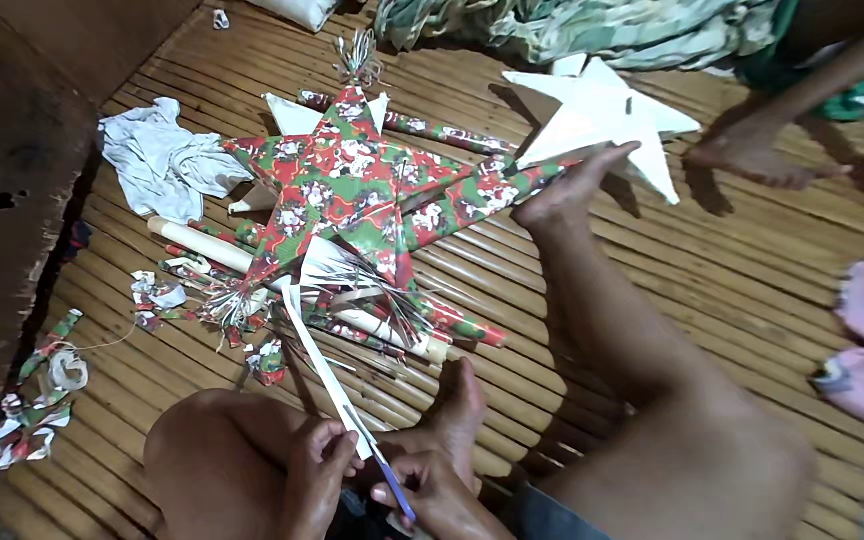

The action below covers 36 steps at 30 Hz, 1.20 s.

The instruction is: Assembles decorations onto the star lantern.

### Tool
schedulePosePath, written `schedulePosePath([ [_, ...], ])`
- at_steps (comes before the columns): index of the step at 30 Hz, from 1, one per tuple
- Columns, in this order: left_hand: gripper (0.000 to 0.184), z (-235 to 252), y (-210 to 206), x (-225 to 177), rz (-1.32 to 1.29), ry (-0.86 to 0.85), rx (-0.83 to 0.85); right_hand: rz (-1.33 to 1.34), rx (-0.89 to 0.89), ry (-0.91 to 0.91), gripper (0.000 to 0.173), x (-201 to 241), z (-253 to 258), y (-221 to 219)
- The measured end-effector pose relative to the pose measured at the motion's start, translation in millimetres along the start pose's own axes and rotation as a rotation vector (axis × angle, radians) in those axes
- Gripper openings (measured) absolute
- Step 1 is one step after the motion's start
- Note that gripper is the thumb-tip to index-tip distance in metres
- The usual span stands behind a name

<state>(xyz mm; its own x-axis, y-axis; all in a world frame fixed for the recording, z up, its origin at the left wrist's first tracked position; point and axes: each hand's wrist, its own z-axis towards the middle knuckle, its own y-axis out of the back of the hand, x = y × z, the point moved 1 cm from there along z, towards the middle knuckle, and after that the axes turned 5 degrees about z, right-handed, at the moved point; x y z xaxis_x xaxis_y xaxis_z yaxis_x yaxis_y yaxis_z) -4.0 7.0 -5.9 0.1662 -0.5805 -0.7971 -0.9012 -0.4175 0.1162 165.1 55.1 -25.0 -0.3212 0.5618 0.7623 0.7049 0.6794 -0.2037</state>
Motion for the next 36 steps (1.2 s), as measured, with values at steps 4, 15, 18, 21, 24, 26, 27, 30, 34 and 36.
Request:
schedulePosePath([
  [4, 0.011, -1, 0, -1, 0.01, -0.009, 0.033, -0.012, 0.014, 0.038, 0.027, 3, 4, 1],
  [15, 0.009, 8, 4, -3, 0.056, 0.004, 0.026, -0.013, 0.011, 0.026, 0.026, 4, 6, 3],
  [18, 0.017, 19, 7, -6, 0.105, 0.005, -0.046, -0.023, 0.009, 0.041, 0.028, 1, 6, 2],
  [21, 0.015, 27, 7, -9, 0.12, -0.01, -0.08, -0.02, 0.01, 0.041, 0.029, 0, 6, 3],
  [24, 0.014, 27, 7, -10, 0.125, -0.041, -0.07, 0.012, 0.013, 0.049, 0.028, 0, 7, 3],
  [26, 0.013, 25, 5, -10, 0.12, -0.063, -0.063, 0.013, 0.015, 0.055, 0.029, 1, 10, 3],
  [27, 0.013, 24, 4, -11, 0.113, -0.066, -0.059, 0.012, 0.014, 0.06, 0.029, 1, 11, 3],
  [30, 0.013, 22, 3, -9, 0.093, -0.057, -0.04, 0.005, 0.017, 0.077, 0.031, 3, 17, 3],
  [34, 0.014, 22, 2, -8, 0.076, -0.06, -0.046, -0.009, 0.01, 0.086, 0.032, 3, 20, 3],
  [36, 0.014, 22, 2, -8, 0.064, -0.065, -0.045, -0.005, 0.008, 0.092, 0.032, 2, 19, 2],
])
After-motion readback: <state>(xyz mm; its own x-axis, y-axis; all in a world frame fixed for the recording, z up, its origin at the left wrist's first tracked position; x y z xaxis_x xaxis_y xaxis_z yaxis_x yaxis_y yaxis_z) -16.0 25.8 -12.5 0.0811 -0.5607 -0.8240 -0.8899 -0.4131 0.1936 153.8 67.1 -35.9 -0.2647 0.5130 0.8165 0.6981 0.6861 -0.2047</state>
